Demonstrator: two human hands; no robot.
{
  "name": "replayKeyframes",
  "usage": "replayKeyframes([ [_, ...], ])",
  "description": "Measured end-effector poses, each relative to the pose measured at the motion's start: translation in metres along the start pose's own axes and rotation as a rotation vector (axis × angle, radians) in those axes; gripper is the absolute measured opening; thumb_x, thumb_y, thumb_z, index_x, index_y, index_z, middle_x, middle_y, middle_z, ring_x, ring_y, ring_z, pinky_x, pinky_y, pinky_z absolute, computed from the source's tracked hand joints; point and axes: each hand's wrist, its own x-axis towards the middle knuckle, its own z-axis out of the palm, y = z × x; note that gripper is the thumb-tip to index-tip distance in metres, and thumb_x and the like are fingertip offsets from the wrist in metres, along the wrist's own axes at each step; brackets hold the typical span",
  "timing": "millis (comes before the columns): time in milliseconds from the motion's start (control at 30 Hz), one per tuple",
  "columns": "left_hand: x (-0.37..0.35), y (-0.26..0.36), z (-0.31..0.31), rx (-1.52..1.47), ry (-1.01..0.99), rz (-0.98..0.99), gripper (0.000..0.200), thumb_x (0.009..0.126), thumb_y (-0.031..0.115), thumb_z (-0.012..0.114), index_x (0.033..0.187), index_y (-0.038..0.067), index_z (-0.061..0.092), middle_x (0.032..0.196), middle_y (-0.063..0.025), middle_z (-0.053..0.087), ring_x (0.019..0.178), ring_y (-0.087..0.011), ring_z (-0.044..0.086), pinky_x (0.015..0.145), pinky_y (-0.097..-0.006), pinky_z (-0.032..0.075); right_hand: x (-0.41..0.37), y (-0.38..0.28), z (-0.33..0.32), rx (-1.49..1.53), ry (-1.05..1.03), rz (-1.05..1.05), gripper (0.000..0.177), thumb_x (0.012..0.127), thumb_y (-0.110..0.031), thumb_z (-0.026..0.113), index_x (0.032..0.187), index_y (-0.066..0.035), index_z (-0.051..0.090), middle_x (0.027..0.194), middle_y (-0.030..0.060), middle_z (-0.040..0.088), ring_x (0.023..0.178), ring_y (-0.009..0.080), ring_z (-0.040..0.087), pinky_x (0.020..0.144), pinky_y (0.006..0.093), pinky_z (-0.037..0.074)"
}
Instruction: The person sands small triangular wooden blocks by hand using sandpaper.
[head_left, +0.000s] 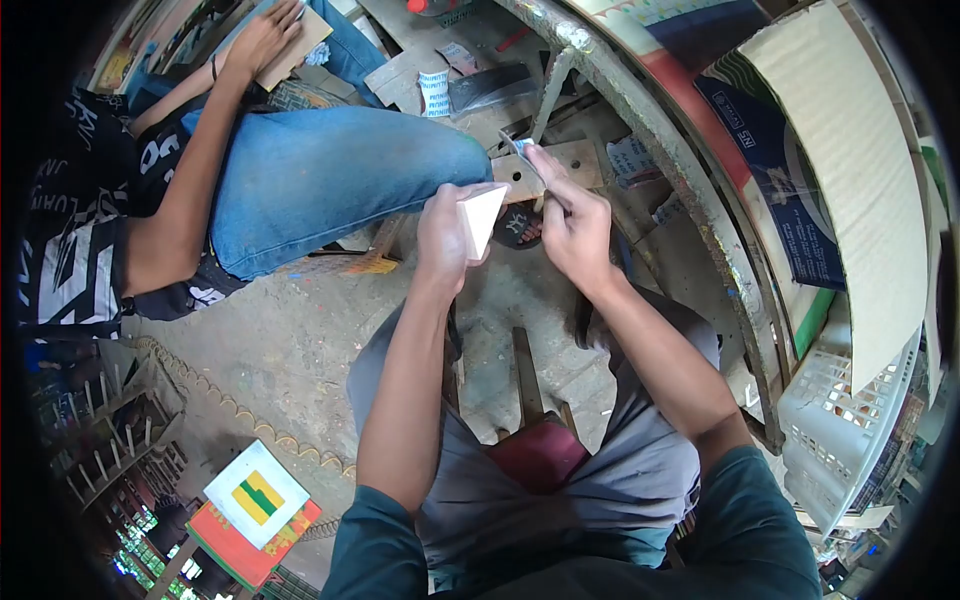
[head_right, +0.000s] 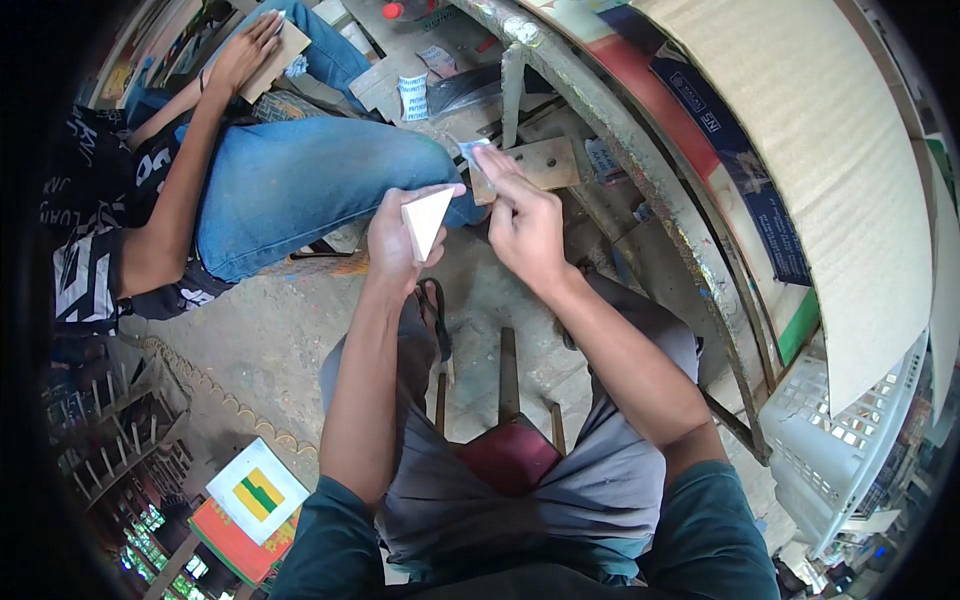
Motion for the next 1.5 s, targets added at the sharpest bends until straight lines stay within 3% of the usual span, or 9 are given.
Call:
replayKeyframes([
  [67,0.005,-0.006,0.001,0.123,0.104,0.086,0.047,0.093,0.028,0.033,0.109,-0.003,0.063,0.061,0.0005,0.05,0.045,-0.0085,0.04,0.038,-0.0243,0.03,-0.006,-0.009,0.001,-0.02,-0.017,-0.269,0.054,0.071,0.018,0.041,0.118,0.002,0.061,0.121,0.0206,0.06,0.124,0.0325,0.05,0.107,0.0424,0.037],
  [100,0.008,-0.012,-0.001,0.238,0.137,0.246,0.042,0.093,0.026,0.033,0.095,-0.004,0.063,0.064,-0.0052,0.056,0.053,-0.0143,0.049,0.047,-0.0287,0.036,-0.008,-0.012,0.003,0.019,-0.074,-0.38,0.057,0.068,0.018,0.043,0.119,0.001,0.061,0.122,0.0199,0.06,0.124,0.0326,0.05,0.106,0.0451,0.037],
  [267,0.011,-0.024,-0.003,0.612,0.2,0.638,0.038,0.092,0.021,0.035,0.072,-0.005,0.056,0.067,-0.021,0.059,0.059,-0.0281,0.057,0.058,-0.0398,0.042,-0.012,-0.017,0.011,-0.013,-0.153,-0.354,0.058,0.064,0.017,0.048,0.118,0.001,0.061,0.122,0.0174,0.06,0.122,0.0324,0.053,0.107,0.0446,0.037],
  [600,0.005,-0.024,-0.006,0.437,0.151,0.574,0.035,0.092,0.019,0.036,0.076,-0.003,0.058,0.065,-0.0122,0.059,0.059,-0.0191,0.057,0.056,-0.0345,0.043,-0.008,-0.024,0.006,-0.145,-0.136,-0.287,0.058,0.066,0.014,0.052,0.12,-0.002,0.061,0.123,0.018,0.059,0.118,0.0318,0.055,0.107,0.0432,0.038],
  [667,0.005,-0.03,-0.01,0.472,0.109,0.68,0.037,0.097,0.023,0.036,0.108,-0.003,0.06,0.088,-0.008,0.064,0.075,-0.0149,0.06,0.068,-0.0268,0.048,-0.001,0.005,0.001,-0.268,-0.098,-0.178,0.054,0.067,0.015,0.053,0.118,0.0,0.061,0.121,0.0193,0.059,0.117,0.0336,0.055,0.106,0.0396,0.039],
  [800,-0.002,-0.01,0.004,0.216,0.167,0.364,0.034,0.097,0.023,0.037,0.116,0.0,0.054,0.099,-0.0116,0.062,0.082,-0.0172,0.06,0.069,-0.0296,0.049,0.003,-0.001,-0.004,-0.204,0.002,-0.213,0.057,0.067,0.018,0.049,0.121,0.001,0.058,0.121,0.0208,0.059,0.118,0.0337,0.055,0.104,0.0399,0.04],
  [967,0.006,-0.012,0.007,-0.015,-0.091,0.27,0.027,0.1,0.025,0.041,0.118,0.004,0.041,0.112,-0.0125,0.057,0.093,-0.021,0.06,0.076,-0.0371,0.05,-0.006,-0.008,0.004,-0.106,0.1,-0.248,0.062,0.067,0.019,0.046,0.126,0.001,0.055,0.124,0.0221,0.057,0.121,0.0349,0.053,0.105,0.0414,0.039],
  [1067,0.009,-0.014,0.017,-0.119,-0.038,0.331,0.026,0.099,0.018,0.049,0.119,0.003,0.04,0.12,-0.014,0.053,0.111,-0.023,0.056,0.096,-0.0401,0.046,-0.008,-0.02,0.005,-0.16,0.035,-0.283,0.064,0.064,0.019,0.048,0.126,0.001,0.055,0.126,0.021,0.056,0.123,0.0352,0.051,0.106,0.0424,0.037],
  [1500,0.001,-0.016,0.019,-0.132,-0.038,0.528,0.03,0.094,0.011,0.057,0.117,0.002,0.039,0.115,-0.0127,0.053,0.105,-0.02,0.057,0.091,-0.036,0.052,0.003,-0.022,0.003,-0.26,0.016,-0.312,0.059,0.062,0.016,0.05,0.119,0.001,0.06,0.122,0.0191,0.058,0.123,0.0344,0.051,0.106,0.0461,0.037],
])
